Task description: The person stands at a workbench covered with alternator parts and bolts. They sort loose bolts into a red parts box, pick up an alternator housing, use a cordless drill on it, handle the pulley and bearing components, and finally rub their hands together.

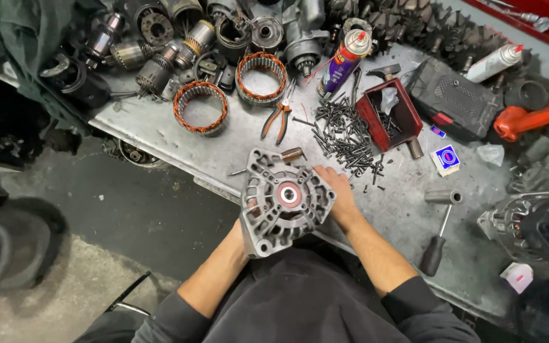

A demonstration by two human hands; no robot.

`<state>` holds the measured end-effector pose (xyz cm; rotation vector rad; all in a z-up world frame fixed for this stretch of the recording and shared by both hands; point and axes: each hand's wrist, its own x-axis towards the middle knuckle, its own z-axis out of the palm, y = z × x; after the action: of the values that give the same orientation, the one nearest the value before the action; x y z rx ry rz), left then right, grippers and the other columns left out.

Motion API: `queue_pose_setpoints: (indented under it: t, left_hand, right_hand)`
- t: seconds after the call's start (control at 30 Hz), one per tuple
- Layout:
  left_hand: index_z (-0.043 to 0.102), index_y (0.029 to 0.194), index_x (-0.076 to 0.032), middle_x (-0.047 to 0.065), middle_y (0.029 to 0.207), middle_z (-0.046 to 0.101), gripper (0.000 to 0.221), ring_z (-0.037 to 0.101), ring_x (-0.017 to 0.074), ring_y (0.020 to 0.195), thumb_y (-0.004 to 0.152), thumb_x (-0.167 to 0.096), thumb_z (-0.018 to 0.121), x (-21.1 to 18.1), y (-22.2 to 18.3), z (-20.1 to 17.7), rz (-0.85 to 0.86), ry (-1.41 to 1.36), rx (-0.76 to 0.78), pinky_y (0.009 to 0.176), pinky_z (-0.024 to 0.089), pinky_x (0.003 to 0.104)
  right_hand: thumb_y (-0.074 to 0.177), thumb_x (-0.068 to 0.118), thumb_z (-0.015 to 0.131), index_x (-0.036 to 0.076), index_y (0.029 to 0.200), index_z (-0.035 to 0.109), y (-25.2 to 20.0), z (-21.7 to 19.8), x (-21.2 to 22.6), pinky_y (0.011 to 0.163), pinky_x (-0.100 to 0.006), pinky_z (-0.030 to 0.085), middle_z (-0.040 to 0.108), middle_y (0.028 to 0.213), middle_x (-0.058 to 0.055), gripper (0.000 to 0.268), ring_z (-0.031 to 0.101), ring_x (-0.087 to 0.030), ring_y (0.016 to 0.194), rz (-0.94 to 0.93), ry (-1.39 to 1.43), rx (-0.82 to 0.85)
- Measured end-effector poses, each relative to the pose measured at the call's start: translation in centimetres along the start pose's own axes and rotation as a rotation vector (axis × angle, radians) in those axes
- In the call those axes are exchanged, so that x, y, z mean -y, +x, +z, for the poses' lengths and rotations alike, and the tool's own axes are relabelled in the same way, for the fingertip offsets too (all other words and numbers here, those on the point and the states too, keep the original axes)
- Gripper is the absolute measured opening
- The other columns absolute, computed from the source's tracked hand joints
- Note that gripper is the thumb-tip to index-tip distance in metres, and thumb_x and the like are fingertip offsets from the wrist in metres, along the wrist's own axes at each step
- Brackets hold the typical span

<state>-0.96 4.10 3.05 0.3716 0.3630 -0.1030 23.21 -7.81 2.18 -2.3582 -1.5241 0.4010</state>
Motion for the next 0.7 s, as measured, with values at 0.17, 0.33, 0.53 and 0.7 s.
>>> queue_pose_setpoints:
  t: [0.17,0.33,0.53,0.7]
  left_hand:
    - [0.061,0.134,0.002,0.018,0.121,0.071,0.043,0.074,0.0260,0.101,0.095,-0.017,0.069,-3.0,3.3,1.0,0.014,0.077,0.037,0.088,0.063,0.042]
    - [0.060,0.134,0.002,0.018,0.122,0.071,0.045,0.073,0.0263,0.102,0.095,-0.017,0.069,-2.5,5.8,5.3,0.026,0.071,0.095,0.087,0.063,0.042]
    - [0.059,0.135,0.002,0.019,0.122,0.070,0.046,0.073,0.0266,0.102,0.094,-0.016,0.070,-1.7,6.7,6.6,0.008,0.079,0.095,0.087,0.064,0.042]
    - [0.058,0.136,0.002,0.019,0.122,0.070,0.048,0.073,0.0269,0.102,0.093,-0.016,0.070,-2.2,7.7,7.4,0.024,0.106,0.112,0.086,0.064,0.042]
  right_hand:
    - [0.087,0.023,0.067,0.011,0.117,0.065,-0.6,-0.6,0.3,0.078,-0.047,0.046,0.065,0.101,-0.012,0.033,0.060,-0.035,0.092,-0.005,0.102,-0.142]
    - [0.100,0.008,0.058,0.004,0.119,0.062,-3.1,-5.3,-0.7,0.085,-0.040,0.051,0.066,0.107,-0.015,0.019,0.064,-0.033,0.098,-0.035,0.279,-0.661]
    - [0.098,0.011,0.062,0.001,0.109,0.064,-9.3,-13.4,6.1,0.076,-0.030,0.048,0.061,0.091,-0.005,0.015,0.055,-0.012,0.085,0.291,0.991,-0.164]
    - [0.096,0.010,0.062,0.001,0.101,0.065,-9.3,-14.9,8.6,0.082,-0.030,0.053,0.067,0.093,-0.006,0.011,0.064,-0.015,0.087,0.148,0.777,-0.124]
